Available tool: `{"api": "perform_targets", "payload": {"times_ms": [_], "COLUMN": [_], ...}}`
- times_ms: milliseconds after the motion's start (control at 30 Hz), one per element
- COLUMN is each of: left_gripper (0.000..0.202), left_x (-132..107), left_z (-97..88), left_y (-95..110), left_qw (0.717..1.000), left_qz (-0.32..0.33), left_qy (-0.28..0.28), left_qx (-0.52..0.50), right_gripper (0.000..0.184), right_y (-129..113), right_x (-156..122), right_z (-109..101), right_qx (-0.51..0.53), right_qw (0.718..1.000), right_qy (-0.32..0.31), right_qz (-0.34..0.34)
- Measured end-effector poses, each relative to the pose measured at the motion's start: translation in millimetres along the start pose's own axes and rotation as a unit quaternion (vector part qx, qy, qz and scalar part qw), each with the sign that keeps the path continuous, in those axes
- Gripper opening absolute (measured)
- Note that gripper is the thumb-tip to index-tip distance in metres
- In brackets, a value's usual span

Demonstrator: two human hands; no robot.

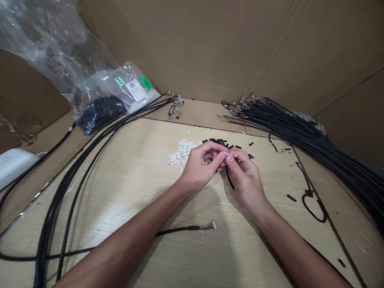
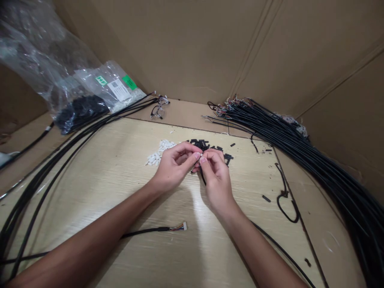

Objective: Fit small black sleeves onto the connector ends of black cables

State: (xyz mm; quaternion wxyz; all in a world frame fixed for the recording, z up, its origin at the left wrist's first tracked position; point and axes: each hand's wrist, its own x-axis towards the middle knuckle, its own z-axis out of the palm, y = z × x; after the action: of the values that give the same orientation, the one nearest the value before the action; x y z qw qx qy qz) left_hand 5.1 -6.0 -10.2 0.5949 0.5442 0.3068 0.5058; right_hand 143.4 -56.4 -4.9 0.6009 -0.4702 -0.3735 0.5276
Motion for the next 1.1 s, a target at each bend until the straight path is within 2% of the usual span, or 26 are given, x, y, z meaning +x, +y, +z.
{"api": "perform_targets", "payload": {"times_ms": [100,233,333,533,833,933,1100], "left_gripper": [0.014,0.009,0.009,0.012,0.01,0.012,0.02], "left_x": [1,1,0,-2,-2,-2,-3], "left_z": [-1.2,-1.0,-0.6,-0.5,0.0,1.9,4.5], "left_y": [0,-2,-3,-2,0,0,1], "left_qw": [0.999,0.997,0.998,1.0,0.996,0.997,1.0], "left_qz": [0.03,0.064,0.049,0.019,0.067,0.053,-0.01], "left_qy": [-0.009,-0.01,-0.004,0.0,0.001,0.006,0.02], "left_qx": [0.028,0.038,0.034,0.008,0.06,0.049,-0.007], "right_gripper": [0.036,0.039,0.04,0.04,0.044,0.045,0.044], "right_y": [0,2,4,5,2,5,10], "right_x": [0,2,4,3,2,3,3], "right_z": [4,4,2,4,7,7,7], "right_qx": [0.016,0.051,0.066,0.078,0.084,0.076,0.037], "right_qw": [0.998,0.998,0.997,0.996,0.996,0.996,0.998], "right_qy": [0.045,0.027,0.007,0.01,0.034,0.047,0.051], "right_qz": [-0.026,0.019,0.044,0.041,0.022,0.012,-0.006]}}
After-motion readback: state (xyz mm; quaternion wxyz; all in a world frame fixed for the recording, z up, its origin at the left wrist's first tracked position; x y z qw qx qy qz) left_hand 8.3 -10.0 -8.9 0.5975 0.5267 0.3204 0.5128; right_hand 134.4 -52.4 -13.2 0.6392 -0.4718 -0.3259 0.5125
